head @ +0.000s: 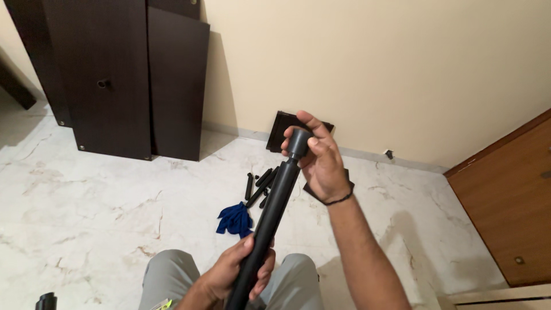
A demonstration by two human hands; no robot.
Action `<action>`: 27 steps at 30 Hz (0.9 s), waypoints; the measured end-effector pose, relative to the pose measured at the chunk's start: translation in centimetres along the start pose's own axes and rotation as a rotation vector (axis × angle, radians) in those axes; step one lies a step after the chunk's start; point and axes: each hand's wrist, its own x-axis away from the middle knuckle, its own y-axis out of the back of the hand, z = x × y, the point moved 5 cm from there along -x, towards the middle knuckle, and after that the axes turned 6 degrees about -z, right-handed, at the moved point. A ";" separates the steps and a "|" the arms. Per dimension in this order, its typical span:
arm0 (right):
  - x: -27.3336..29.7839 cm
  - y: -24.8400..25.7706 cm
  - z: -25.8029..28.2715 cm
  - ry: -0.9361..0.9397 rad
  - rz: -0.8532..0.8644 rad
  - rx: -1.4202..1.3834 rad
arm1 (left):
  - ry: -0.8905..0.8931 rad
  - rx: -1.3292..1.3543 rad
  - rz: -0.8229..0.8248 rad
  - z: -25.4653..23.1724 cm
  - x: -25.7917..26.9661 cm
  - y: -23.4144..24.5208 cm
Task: The person sits on the floor and assembles furniture by connecting black metal poles and attaching small caps. They handle the parts one at a time, aligning and twisting them together.
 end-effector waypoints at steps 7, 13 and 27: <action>0.7 0.5 -1.4 0.013 -0.084 -0.117 | -0.032 0.113 0.123 1.5 -0.1 0.2; 0.5 1.6 0.3 0.164 -0.191 0.016 | -0.588 -0.766 -0.216 -0.4 0.4 0.0; 1.0 0.4 0.6 0.209 -0.239 0.013 | -0.385 -0.466 -0.228 1.8 0.4 1.9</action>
